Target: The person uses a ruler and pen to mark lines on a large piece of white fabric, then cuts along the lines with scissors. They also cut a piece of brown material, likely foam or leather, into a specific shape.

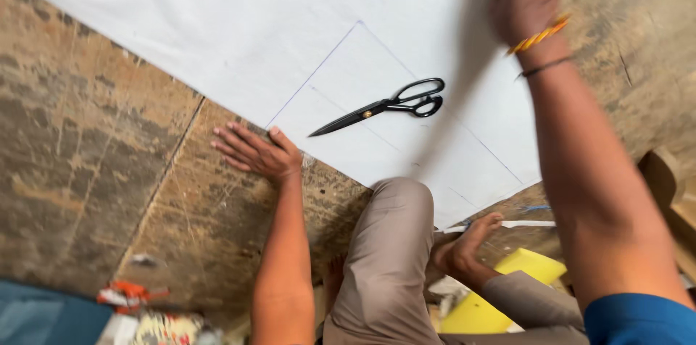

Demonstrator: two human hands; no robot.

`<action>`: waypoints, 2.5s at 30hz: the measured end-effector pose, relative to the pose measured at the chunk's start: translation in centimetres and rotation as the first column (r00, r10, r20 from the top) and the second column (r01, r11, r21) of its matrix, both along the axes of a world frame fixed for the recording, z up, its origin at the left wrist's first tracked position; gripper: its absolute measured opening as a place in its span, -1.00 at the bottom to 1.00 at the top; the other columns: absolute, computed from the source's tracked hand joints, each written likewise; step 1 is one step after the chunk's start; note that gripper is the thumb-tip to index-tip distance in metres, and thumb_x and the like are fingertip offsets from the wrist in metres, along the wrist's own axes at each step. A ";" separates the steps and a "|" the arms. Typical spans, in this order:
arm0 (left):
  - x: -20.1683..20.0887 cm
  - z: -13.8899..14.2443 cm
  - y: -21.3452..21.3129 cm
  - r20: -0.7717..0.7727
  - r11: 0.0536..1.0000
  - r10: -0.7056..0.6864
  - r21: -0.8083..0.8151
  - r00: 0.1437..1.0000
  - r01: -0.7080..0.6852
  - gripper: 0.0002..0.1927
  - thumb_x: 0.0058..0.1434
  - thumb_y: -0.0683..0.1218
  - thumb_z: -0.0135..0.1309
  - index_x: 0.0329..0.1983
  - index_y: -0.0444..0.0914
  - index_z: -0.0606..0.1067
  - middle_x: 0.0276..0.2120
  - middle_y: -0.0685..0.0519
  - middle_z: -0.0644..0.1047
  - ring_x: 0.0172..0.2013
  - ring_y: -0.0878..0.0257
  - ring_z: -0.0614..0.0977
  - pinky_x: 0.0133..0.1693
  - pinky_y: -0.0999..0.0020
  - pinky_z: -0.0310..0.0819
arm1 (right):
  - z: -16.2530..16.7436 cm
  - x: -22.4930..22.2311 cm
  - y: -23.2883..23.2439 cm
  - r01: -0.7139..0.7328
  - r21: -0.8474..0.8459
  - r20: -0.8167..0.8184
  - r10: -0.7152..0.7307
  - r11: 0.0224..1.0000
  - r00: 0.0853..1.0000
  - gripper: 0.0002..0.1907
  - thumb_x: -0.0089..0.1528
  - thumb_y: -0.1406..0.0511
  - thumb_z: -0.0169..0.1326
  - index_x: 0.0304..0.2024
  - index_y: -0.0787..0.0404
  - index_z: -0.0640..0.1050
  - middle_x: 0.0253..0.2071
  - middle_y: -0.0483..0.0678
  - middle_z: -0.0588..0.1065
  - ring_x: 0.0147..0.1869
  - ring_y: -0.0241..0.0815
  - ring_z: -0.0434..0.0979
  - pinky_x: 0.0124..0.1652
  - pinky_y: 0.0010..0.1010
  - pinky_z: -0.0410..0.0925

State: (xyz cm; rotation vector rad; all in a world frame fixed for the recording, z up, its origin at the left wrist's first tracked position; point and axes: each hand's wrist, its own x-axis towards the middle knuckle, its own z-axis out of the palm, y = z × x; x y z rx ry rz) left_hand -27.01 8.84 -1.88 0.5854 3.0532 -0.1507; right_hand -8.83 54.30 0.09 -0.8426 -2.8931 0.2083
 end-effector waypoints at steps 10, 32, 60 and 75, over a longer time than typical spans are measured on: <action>-0.9 -1.3 0.6 -0.013 0.972 0.116 -0.203 0.993 -0.116 -0.22 0.53 0.35 -0.52 0.64 -0.13 -0.20 0.61 0.03 -0.28 0.59 0.02 -0.25 0.52 -0.20 -0.36 | 6.5 2.7 -17.4 -0.263 -0.116 0.037 0.269 0.958 0.962 -0.79 0.23 0.36 0.10 -0.09 0.27 0.59 0.03 0.05 0.50 0.19 -0.02 0.48 0.22 -0.25 0.37; -0.2 1.5 2.6 0.102 0.942 0.229 -0.274 0.968 -0.194 -0.24 0.52 0.38 -0.69 0.65 -0.05 -0.28 0.61 0.08 -0.31 0.58 -0.01 -0.20 0.50 -0.20 -0.33 | 4.9 28.6 -65.0 0.631 -0.773 0.298 -0.836 0.072 0.460 -0.93 0.27 0.31 0.01 -0.28 0.18 0.46 -0.42 0.11 0.49 -0.34 0.11 0.53 -0.33 -0.12 0.36; 30.4 7.0 7.1 0.784 0.149 -0.543 -0.264 0.302 0.953 -0.02 0.28 0.72 -0.56 0.66 0.30 -0.33 0.64 0.15 -0.38 0.62 -0.05 -0.36 0.49 -0.46 -0.56 | 5.1 34.1 -69.2 0.355 -0.872 0.431 -0.871 -0.336 0.236 -0.92 0.30 0.33 -0.06 -0.18 0.17 0.43 -0.23 0.13 0.51 -0.17 0.08 0.52 -0.18 -0.22 0.39; 30.5 7.2 7.0 0.781 0.205 -0.584 -0.124 0.223 0.971 -0.04 0.28 0.70 -0.47 0.64 0.34 -0.33 0.64 0.13 -0.37 0.61 -0.10 -0.35 0.47 -0.50 -0.55 | 7.0 34.1 -68.8 0.370 -0.866 0.441 -0.863 -0.336 0.247 -0.92 0.30 0.32 -0.04 -0.18 0.17 0.44 -0.23 0.09 0.50 -0.17 0.02 0.51 -0.18 -0.25 0.39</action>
